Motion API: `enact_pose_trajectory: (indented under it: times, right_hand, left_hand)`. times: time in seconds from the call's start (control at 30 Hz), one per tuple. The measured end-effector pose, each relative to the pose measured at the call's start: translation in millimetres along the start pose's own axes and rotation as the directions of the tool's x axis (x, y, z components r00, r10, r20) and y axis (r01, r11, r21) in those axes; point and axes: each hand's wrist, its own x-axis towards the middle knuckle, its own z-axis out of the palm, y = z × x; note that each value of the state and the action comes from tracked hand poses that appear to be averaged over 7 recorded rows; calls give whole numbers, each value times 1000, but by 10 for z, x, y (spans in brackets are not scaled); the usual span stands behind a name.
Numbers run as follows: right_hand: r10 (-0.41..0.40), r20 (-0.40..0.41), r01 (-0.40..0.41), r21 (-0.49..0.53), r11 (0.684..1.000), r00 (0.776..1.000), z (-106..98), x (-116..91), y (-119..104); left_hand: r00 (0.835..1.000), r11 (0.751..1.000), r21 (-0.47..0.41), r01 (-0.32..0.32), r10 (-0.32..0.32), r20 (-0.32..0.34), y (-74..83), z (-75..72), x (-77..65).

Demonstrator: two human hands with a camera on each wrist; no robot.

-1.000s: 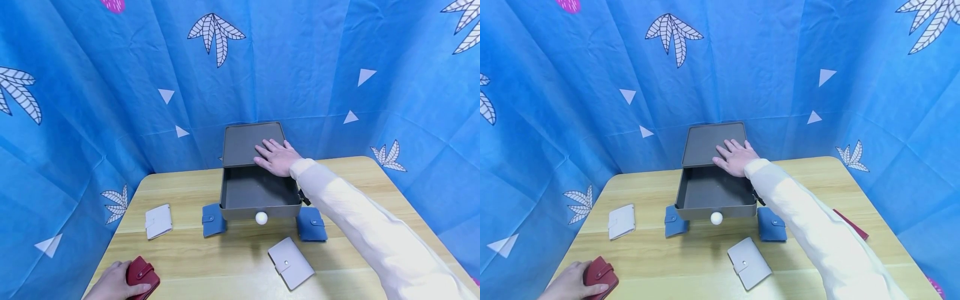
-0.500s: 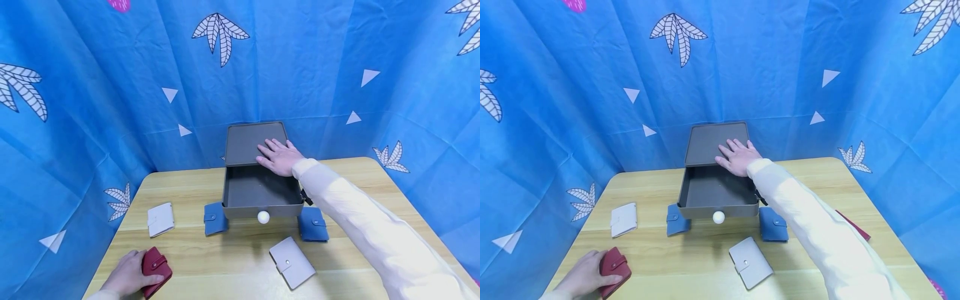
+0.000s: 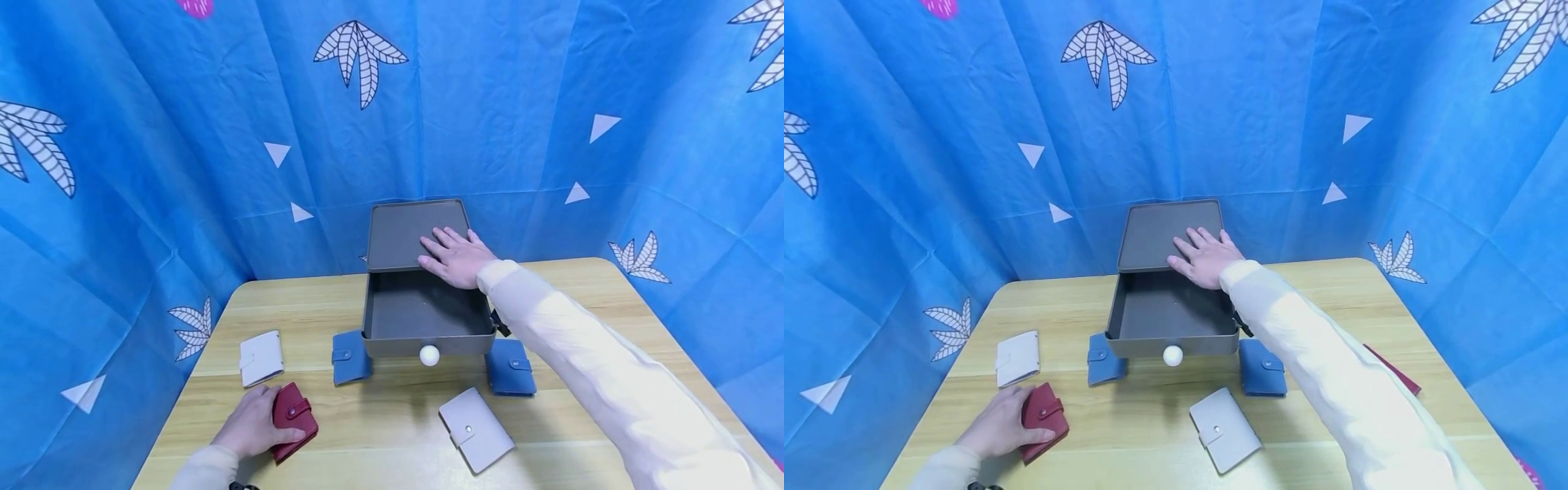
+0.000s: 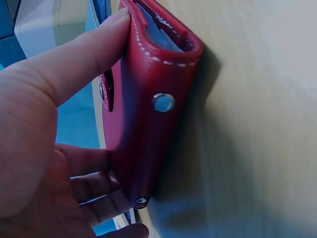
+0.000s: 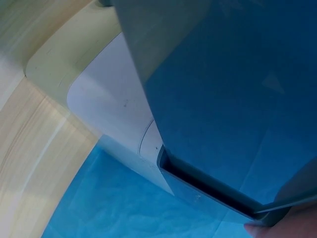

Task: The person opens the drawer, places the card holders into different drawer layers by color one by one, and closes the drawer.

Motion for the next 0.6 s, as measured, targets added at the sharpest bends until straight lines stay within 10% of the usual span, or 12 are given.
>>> enact_pose_trajectory:
  times: [0.6]
  right_hand:
    - [-1,10,0,6,1000,1000,-34,-22,-17]
  left_hand:
    - [993,993,21,112,-112,-30,-98,61,-309]
